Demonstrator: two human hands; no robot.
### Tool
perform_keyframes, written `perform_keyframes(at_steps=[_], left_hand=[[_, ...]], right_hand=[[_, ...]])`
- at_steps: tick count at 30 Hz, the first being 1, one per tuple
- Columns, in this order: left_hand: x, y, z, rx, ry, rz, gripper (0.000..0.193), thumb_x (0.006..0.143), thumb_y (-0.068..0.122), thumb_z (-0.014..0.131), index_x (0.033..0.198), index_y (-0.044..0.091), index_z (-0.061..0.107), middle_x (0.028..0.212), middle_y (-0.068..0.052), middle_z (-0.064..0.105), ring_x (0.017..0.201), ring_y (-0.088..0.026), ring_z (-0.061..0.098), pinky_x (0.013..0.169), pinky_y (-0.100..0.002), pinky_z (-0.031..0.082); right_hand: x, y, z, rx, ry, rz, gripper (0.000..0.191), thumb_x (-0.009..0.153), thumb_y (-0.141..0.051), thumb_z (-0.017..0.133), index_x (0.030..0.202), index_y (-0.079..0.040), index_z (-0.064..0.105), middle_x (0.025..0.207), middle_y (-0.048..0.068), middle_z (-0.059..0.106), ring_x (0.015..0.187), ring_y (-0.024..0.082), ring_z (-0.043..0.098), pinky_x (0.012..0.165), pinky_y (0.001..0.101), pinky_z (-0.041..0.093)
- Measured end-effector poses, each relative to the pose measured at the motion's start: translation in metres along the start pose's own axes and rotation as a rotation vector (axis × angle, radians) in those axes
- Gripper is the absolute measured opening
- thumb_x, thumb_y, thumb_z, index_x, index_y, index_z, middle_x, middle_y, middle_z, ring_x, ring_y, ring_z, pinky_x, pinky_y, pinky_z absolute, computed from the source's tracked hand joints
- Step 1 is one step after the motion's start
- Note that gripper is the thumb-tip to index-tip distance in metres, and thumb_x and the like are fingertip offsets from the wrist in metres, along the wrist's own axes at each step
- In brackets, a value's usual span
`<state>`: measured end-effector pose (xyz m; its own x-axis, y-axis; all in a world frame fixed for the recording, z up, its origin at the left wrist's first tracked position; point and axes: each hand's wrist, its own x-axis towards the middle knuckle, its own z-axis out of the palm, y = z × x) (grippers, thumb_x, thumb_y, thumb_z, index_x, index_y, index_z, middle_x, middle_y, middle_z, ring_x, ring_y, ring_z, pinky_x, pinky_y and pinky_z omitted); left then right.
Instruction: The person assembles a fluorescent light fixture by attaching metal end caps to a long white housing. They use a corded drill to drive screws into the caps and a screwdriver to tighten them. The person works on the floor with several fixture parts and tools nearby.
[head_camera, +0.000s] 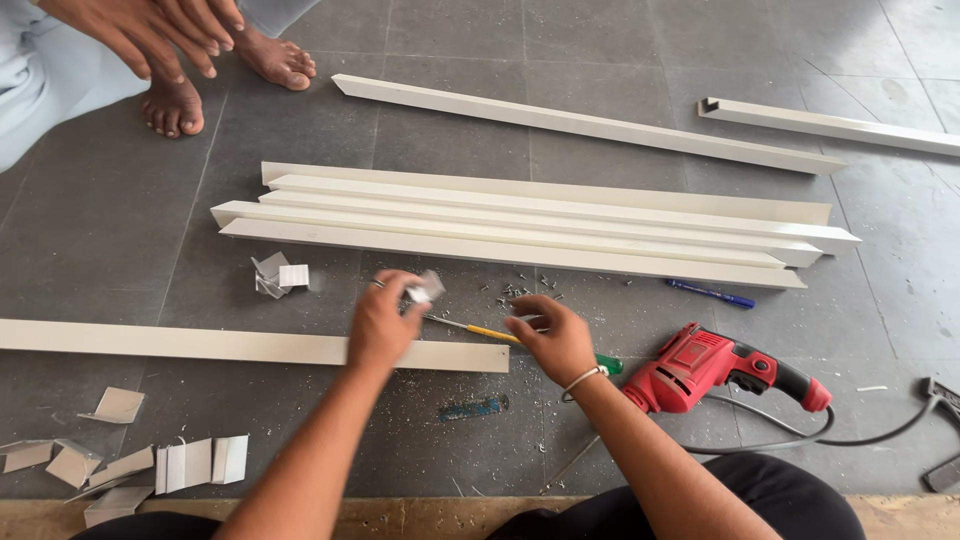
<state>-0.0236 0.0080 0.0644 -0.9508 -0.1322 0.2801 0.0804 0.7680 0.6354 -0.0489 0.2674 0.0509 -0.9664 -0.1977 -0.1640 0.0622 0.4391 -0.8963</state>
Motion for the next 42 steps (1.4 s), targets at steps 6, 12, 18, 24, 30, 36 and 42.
perform_keyframes(at_steps=[6,12,18,24,30,36,42], left_hand=[[-0.039,0.068,0.034,-0.598,-0.214,-0.157,0.042,0.085,0.010,0.078,0.123,0.009,0.059,0.111,-0.008,0.075,0.099,-0.018,0.076,0.084,-0.031,0.064],[-0.050,0.086,0.022,-0.736,-0.253,-0.551,0.025,0.093,0.015,0.072,0.111,-0.002,0.073,0.091,-0.009,0.078,0.081,-0.015,0.077,0.069,-0.028,0.067],[-0.051,0.084,0.016,-0.909,-0.093,-0.791,0.023,0.090,0.010,0.074,0.106,-0.006,0.072,0.090,-0.014,0.076,0.076,-0.019,0.077,0.063,-0.028,0.066],[-0.052,0.076,0.020,-0.962,-0.212,-0.776,0.022,0.089,0.011,0.075,0.103,-0.006,0.071,0.089,-0.013,0.077,0.076,-0.018,0.078,0.063,-0.027,0.066],[-0.054,0.069,0.020,-0.600,-0.414,-0.508,0.020,0.087,0.014,0.078,0.101,0.001,0.077,0.089,-0.009,0.081,0.079,-0.013,0.079,0.067,-0.027,0.064],[-0.059,0.080,0.020,-0.485,-0.322,-0.357,0.025,0.082,0.014,0.081,0.106,0.008,0.075,0.095,-0.005,0.081,0.086,-0.012,0.078,0.074,-0.027,0.062],[-0.064,0.092,0.015,-0.322,-0.264,-0.319,0.025,0.082,0.021,0.083,0.102,0.008,0.074,0.096,-0.005,0.079,0.087,-0.014,0.078,0.070,-0.030,0.063]], right_hand=[[-0.024,-0.031,0.015,0.415,0.001,0.137,0.037,0.086,-0.010,0.077,0.121,-0.001,0.071,0.103,0.014,0.080,0.086,0.020,0.076,0.073,0.0327,0.064],[-0.051,-0.044,0.002,0.035,0.054,0.004,0.037,0.087,-0.004,0.072,0.123,-0.006,0.072,0.101,0.010,0.080,0.088,0.018,0.079,0.078,0.0311,0.064],[-0.044,-0.033,-0.001,0.421,0.020,-0.040,0.038,0.089,0.000,0.061,0.126,-0.003,0.066,0.116,0.013,0.078,0.105,0.020,0.078,0.090,0.0297,0.065],[-0.035,-0.019,0.010,0.321,-0.018,0.146,0.031,0.087,-0.006,0.076,0.117,0.002,0.073,0.111,0.016,0.078,0.098,0.021,0.075,0.087,0.0330,0.063],[-0.038,-0.015,0.003,0.060,0.055,0.275,0.029,0.084,-0.018,0.079,0.109,-0.002,0.079,0.098,0.011,0.082,0.089,0.017,0.078,0.082,0.0309,0.061],[-0.044,-0.021,0.002,-0.055,0.126,0.275,0.027,0.083,-0.024,0.081,0.104,-0.007,0.081,0.092,0.008,0.082,0.084,0.014,0.078,0.077,0.0281,0.059],[-0.047,-0.030,0.006,-0.027,0.184,0.280,0.023,0.085,-0.023,0.079,0.102,-0.007,0.082,0.089,0.008,0.082,0.080,0.014,0.078,0.073,0.0287,0.059]])
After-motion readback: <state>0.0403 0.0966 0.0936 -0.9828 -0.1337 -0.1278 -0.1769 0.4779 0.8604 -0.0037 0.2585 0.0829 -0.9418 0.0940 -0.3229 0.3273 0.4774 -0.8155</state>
